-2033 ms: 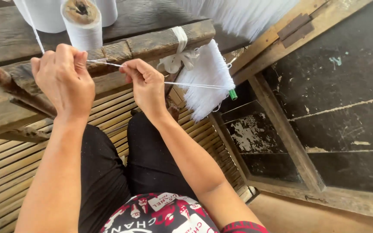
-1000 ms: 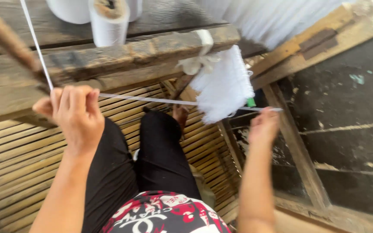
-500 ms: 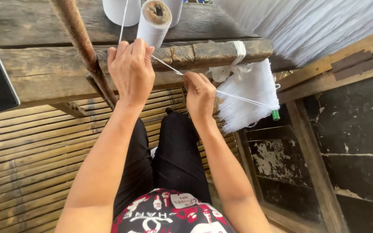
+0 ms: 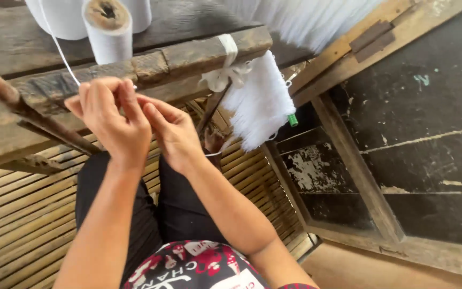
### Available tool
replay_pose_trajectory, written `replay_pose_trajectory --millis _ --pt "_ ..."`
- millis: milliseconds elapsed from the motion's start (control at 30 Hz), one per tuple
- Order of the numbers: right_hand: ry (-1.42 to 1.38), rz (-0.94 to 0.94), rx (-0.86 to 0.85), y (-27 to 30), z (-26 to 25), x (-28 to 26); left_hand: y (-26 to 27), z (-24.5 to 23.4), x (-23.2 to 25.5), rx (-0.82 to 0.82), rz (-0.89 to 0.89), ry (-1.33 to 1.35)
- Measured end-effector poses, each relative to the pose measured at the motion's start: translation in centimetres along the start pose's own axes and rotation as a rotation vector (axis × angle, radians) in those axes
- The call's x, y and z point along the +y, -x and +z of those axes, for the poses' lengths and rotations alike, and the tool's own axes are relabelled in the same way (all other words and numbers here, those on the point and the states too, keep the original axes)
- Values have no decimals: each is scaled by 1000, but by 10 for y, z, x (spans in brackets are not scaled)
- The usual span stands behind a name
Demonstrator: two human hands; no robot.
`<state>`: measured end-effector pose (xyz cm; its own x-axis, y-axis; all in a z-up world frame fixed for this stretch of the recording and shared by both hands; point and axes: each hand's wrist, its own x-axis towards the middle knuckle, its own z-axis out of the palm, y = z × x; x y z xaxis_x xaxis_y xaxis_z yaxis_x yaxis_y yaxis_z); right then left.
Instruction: Weaving white thread around a bundle of fibers on a wooden frame at a fast pace.
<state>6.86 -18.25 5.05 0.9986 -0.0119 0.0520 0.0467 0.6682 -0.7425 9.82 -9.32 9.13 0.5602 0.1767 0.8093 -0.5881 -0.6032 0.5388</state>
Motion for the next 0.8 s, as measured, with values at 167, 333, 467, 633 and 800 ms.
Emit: replay_pose_trajectory --millis 167,333,467,633,800 --pt "-62 -183 195 24 10 -16 31 1 24 -86 50 105" --pt "147 -370 458 77 -74 -50 55 -22 0 -251 313 89" --pt "304 -374 905 100 -216 -125 53 -57 -65 -231 211 -155" --pt "765 -457 1085 29 -220 -235 11 -57 -82 -149 180 -392" --pt "1037 -1003 366 -1 15 -195 -8 -6 -86 -207 129 -404"
